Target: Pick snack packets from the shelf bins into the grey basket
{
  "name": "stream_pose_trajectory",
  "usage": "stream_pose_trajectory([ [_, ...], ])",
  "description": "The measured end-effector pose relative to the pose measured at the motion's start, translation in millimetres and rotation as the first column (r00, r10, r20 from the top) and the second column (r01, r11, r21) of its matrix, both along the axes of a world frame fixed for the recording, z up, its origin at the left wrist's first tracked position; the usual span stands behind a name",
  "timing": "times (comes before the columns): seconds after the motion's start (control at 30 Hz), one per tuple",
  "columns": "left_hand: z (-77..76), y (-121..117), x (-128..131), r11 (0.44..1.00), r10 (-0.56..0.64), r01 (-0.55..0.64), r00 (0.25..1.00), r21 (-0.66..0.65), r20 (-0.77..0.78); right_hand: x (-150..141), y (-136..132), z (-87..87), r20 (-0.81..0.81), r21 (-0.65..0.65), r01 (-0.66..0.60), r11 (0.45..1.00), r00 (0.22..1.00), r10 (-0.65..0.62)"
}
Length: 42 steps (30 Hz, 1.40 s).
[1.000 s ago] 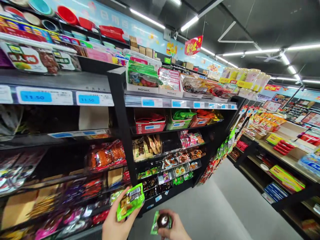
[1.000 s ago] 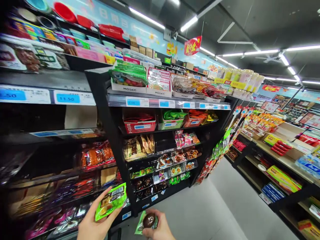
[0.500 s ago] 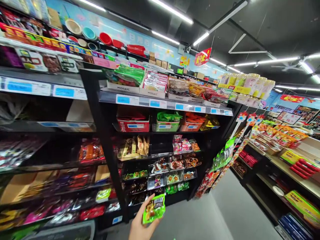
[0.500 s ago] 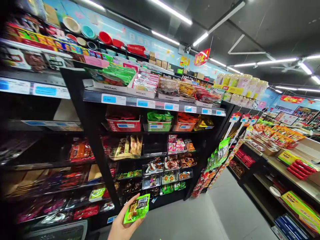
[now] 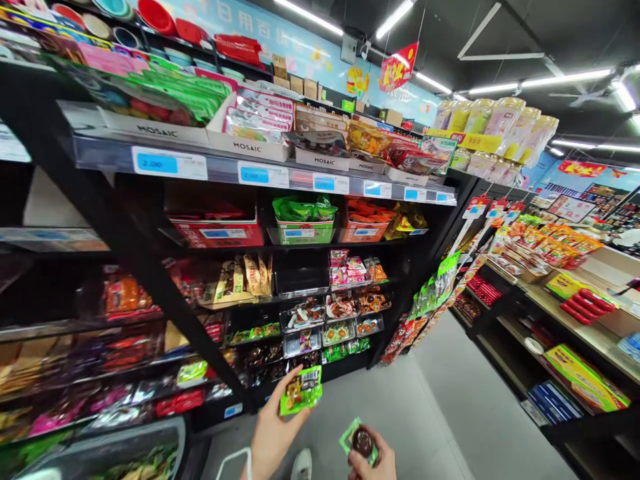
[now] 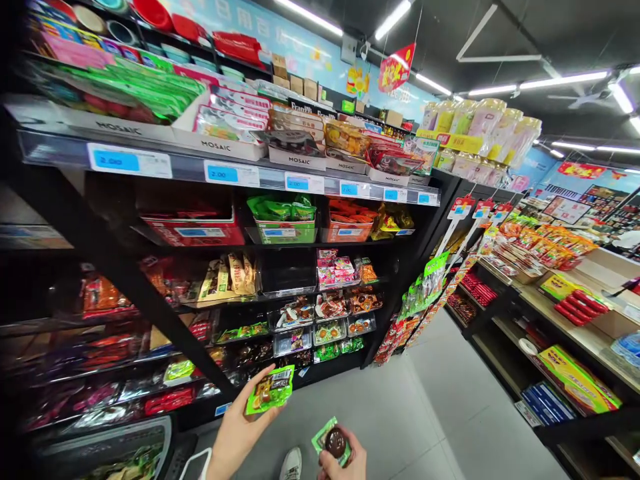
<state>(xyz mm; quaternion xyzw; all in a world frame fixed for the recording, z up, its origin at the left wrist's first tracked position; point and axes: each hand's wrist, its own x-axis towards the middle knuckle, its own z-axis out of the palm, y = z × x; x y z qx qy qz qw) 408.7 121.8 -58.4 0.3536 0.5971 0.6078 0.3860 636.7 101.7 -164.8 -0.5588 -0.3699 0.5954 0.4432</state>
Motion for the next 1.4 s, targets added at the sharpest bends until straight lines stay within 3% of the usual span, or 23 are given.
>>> stream_pose_trajectory([
  [0.13, -2.0, 11.5, -15.3, 0.998, 0.049, -0.050, 0.998, -0.024, -0.044, -6.4, 23.5, 0.7, -0.096, 0.071, -0.034, 0.997, 0.995, 0.041],
  [0.47, 0.3, 45.9, -52.1, 0.988, 0.151, -0.154, 0.978, -0.009, -0.143, -18.3, 74.3, 36.3, -0.103, 0.038, -0.076, 0.996, 0.991, 0.079],
  [0.73, -7.7, 59.7, -82.2, 0.985, 0.167, -0.172, 0.974, -0.018, -0.153, -36.7, 97.6, 29.4, -0.038, -0.008, -0.147, 0.989, 0.989, 0.146],
  [0.97, -17.5, 50.0, -123.2, 0.949, 0.290, -0.306, 0.942, -0.078, -0.169, -69.8, 112.6, 22.3, -0.034, -0.067, -0.233, 0.970, 0.972, 0.231],
  [1.1, -14.7, 41.1, -140.5, 0.936, 0.326, -0.346, 0.924, -0.072, -0.197, -87.1, 115.9, 15.5, -0.052, -0.075, -0.231, 0.970, 0.972, 0.227],
  [1.27, -10.1, 41.6, -142.3, 0.947, 0.296, -0.312, 0.940, -0.078, -0.170, -98.9, 129.8, 11.8, -0.061, -0.061, -0.262, 0.963, 0.964, 0.259],
  [1.4, -19.8, 55.8, -136.4, 0.967, 0.229, -0.245, 0.957, -0.072, -0.177, -97.4, 144.2, 20.1, -0.016, -0.026, -0.202, 0.979, 0.979, 0.201],
])
